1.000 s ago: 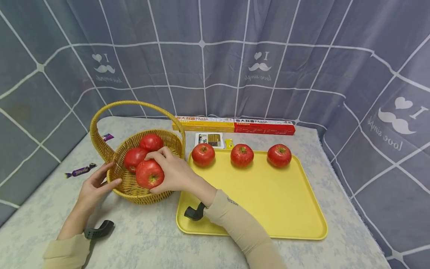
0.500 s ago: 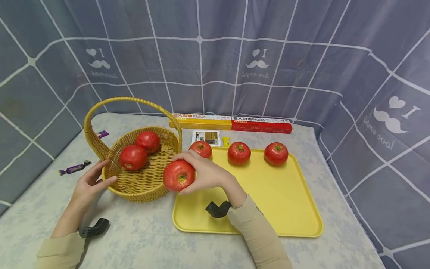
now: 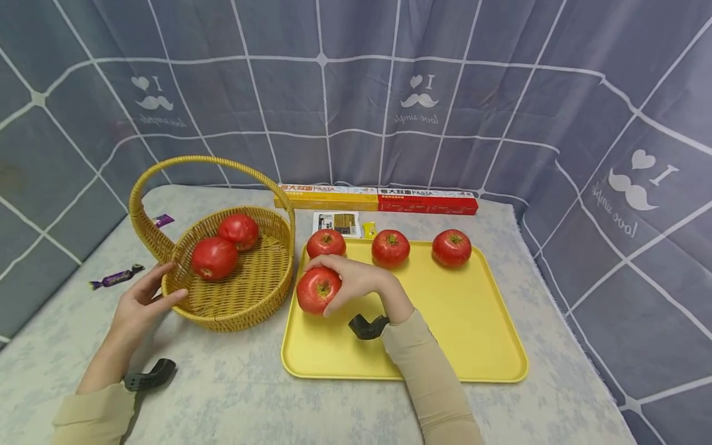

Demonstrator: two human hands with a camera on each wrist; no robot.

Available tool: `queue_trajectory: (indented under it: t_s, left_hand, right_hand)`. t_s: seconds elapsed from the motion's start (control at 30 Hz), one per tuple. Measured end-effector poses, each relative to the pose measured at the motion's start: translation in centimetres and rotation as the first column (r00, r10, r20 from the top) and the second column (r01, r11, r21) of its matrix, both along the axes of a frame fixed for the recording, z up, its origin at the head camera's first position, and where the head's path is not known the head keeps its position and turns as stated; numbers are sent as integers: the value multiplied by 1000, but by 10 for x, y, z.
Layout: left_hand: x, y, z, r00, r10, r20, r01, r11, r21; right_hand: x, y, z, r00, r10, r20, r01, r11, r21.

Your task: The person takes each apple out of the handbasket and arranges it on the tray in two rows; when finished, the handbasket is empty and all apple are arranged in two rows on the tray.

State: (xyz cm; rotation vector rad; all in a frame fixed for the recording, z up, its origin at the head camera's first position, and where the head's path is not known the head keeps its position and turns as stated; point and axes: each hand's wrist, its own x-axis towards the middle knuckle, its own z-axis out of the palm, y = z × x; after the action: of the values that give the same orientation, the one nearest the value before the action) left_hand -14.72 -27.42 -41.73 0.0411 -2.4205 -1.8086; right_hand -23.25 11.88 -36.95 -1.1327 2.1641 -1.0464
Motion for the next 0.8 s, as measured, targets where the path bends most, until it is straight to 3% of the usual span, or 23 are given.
queue_trajectory:
  t_s: [0.5,0.8]
  left_hand:
    - [0,1,4,1000,7,-3,-7,999,-38]
    - [0,1,3,1000,9,-9,-9,999,-42]
  right_hand:
    - [-4,-6,-10,985,64,160,-81,991,105]
    - [-4,-10,-5,989,66,129,-76,994,76]
